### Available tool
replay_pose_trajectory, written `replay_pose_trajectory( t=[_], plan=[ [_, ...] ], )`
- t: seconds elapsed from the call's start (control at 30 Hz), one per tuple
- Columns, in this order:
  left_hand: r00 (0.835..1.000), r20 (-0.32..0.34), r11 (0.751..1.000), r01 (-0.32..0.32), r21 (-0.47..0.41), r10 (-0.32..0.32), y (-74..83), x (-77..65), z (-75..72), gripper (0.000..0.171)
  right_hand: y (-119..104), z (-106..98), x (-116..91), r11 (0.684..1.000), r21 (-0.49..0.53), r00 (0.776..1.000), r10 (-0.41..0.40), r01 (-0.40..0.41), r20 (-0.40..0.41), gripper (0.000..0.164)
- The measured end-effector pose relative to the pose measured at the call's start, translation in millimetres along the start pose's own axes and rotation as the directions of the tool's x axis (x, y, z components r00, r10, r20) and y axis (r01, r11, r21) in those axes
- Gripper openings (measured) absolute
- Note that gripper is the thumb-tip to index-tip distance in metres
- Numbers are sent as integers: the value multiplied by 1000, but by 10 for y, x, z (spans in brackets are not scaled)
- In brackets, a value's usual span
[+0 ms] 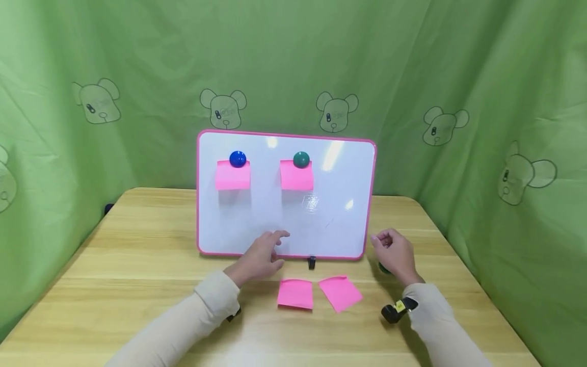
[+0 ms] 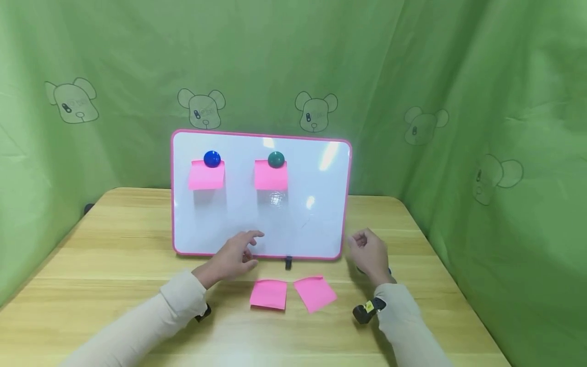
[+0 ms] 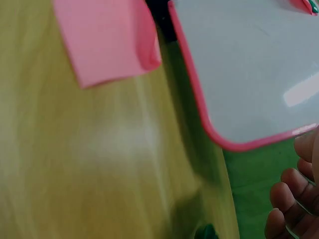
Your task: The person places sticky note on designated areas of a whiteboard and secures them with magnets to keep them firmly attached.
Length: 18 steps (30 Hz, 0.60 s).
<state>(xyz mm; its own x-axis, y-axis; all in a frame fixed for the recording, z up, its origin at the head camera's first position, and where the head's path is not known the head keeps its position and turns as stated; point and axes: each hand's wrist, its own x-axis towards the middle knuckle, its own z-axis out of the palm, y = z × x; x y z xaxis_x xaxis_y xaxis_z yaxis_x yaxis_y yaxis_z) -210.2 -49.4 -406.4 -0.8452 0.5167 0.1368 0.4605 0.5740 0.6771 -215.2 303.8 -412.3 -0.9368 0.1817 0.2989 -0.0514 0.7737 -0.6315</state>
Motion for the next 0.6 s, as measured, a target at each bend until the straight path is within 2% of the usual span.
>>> replay_pose_trajectory(
  t=[0.27, 0.4, 0.6],
  plan=[
    [996, 93, 1000, -13, -10, 13, -18, -67, 126, 63, 284, -57, -103, 997, -62, 997, 57, -53, 52, 23],
    [988, 153, 999, -15, 30, 10, 6, -76, 181, 58, 400, -73, -142, 993, -91, 994, 81, -74, 77, 22],
    [970, 242, 995, -40, 95, 15, 32, -93, 212, 48, 444, -97, -140, 992, -101, 988, 89, -76, 127, 23]
  ],
)
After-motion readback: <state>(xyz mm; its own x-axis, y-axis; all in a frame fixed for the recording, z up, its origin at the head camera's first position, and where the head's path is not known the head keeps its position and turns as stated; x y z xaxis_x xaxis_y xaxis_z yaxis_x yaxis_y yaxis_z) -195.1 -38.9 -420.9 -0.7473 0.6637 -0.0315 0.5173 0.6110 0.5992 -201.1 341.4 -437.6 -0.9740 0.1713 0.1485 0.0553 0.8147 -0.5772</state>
